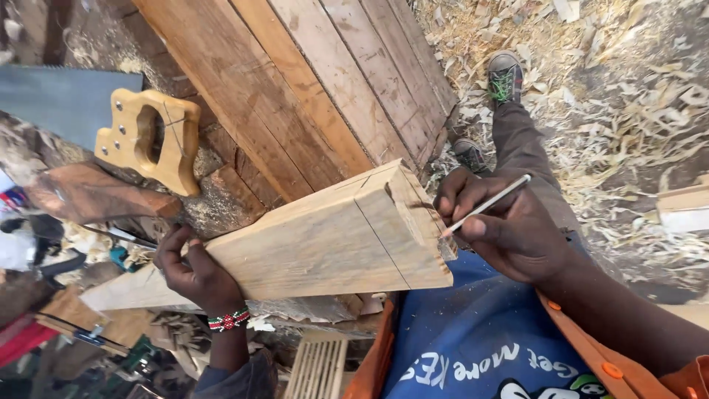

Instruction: Measuring and marking wooden planks using a tape measure, a square, and a pencil.

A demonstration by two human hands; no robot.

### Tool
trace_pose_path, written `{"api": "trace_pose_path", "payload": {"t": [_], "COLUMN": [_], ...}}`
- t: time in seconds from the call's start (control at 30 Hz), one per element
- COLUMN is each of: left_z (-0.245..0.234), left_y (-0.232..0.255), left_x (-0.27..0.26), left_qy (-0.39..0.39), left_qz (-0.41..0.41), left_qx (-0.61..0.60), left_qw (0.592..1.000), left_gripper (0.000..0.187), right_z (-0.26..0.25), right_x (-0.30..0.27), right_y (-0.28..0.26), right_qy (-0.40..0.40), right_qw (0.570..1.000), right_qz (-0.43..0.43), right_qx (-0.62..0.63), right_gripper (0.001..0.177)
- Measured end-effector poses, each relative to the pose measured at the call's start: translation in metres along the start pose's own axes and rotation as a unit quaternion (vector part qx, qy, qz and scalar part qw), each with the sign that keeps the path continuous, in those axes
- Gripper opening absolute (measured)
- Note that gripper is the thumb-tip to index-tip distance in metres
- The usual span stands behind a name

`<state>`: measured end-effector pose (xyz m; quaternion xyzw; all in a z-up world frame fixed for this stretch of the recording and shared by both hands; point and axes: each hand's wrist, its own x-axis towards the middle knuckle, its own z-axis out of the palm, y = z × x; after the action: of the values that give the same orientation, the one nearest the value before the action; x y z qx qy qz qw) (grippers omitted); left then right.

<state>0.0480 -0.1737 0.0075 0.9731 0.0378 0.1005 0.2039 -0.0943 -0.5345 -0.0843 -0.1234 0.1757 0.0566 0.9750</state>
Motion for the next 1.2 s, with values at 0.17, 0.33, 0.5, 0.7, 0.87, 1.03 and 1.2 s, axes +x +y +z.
{"api": "trace_pose_path", "payload": {"t": [0.17,0.33,0.5,0.7,0.87,1.03,1.2], "left_z": [0.000,0.000,0.000,-0.001,0.001,0.001,0.001], "left_y": [-0.007,-0.015,-0.016,-0.015,-0.010,-0.005,0.004], "left_x": [-0.001,-0.001,-0.001,-0.003,0.000,-0.001,0.001], "left_qy": [0.002,0.009,0.008,0.008,0.002,0.001,0.002], "left_qz": [-0.006,-0.018,-0.035,-0.048,-0.053,-0.053,-0.053], "left_qx": [0.000,-0.002,-0.005,-0.006,0.009,0.007,0.021], "left_qw": [1.000,1.000,0.999,0.999,0.999,0.999,0.998], "left_gripper": [0.015,0.015,0.017,0.016,0.017,0.014,0.016], "right_z": [-0.003,0.006,0.012,0.014,0.019,0.028,0.020], "right_x": [-0.009,-0.010,-0.001,0.003,0.014,0.048,0.014], "right_y": [0.015,0.018,0.024,0.017,0.016,0.006,0.007], "right_qy": [0.017,0.042,0.055,0.036,0.036,0.017,0.045], "right_qw": [1.000,0.998,0.996,0.997,0.994,0.995,0.997], "right_qz": [0.000,-0.033,-0.051,-0.043,-0.030,-0.032,0.009], "right_qx": [0.001,0.014,0.041,0.060,0.097,0.089,0.063], "right_gripper": [0.016,0.011,0.008,0.003,0.006,0.002,0.005]}}
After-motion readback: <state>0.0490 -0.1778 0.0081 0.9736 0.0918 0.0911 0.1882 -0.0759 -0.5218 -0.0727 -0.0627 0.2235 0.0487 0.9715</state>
